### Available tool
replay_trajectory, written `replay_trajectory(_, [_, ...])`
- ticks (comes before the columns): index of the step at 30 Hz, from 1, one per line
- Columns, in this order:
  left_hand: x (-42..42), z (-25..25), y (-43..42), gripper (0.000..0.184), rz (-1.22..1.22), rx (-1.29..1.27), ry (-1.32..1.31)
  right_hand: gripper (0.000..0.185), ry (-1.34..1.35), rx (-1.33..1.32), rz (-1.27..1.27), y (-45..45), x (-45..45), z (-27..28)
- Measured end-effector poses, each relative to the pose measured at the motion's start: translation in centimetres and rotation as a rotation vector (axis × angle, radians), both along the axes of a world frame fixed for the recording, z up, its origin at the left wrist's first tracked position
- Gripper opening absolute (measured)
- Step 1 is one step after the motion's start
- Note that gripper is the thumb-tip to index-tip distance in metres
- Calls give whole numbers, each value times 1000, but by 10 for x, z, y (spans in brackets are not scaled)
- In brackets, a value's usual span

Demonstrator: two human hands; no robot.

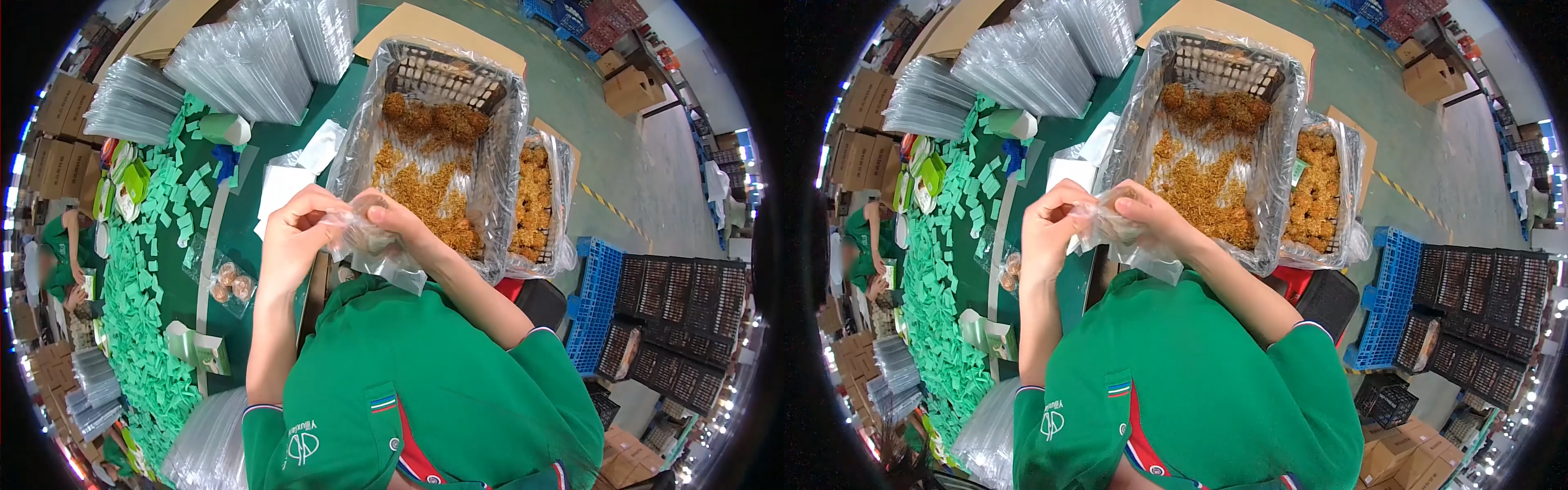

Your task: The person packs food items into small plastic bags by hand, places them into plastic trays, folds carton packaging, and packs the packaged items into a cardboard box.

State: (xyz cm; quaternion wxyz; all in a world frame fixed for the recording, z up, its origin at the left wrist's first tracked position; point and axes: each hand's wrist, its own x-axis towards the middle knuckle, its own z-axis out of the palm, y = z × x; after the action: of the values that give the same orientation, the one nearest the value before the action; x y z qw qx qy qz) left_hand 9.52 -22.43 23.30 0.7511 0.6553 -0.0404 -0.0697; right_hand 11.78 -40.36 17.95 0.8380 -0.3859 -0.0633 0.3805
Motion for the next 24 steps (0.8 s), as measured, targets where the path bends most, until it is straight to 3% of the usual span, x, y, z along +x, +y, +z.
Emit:
replay_trajectory(6, [-7,-5,32,17,227,-455,-120,41,189,-56,-123,-1,2,-1])
replay_trajectory(8, [-12,-16,36,35,289,-244,-110,41,199,-44,-164,3,3,-5])
replay_trajectory(10, [-15,-22,22,55,140,158,-168,41,213,-18,-174,9,3,-8])
replay_trajectory(11, [-16,-24,11,67,119,206,-155,41,249,-27,-116,12,3,-5])
replay_trajectory(13, [-12,-26,-1,58,93,270,-213,41,323,-47,-5,18,-1,2])
replay_trajectory(17, [-6,-27,16,25,38,332,-147,40,179,-105,91,26,-10,5])
replay_trajectory(20, [-11,-22,12,13,156,301,-212,44,222,-51,97,32,-11,-6])
replay_trajectory(21, [-13,-21,13,13,142,306,-239,53,318,-83,-7,42,-11,-6])
replay_trajectory(24, [-15,-18,17,14,93,310,-297,63,434,570,540,32,-12,-19])
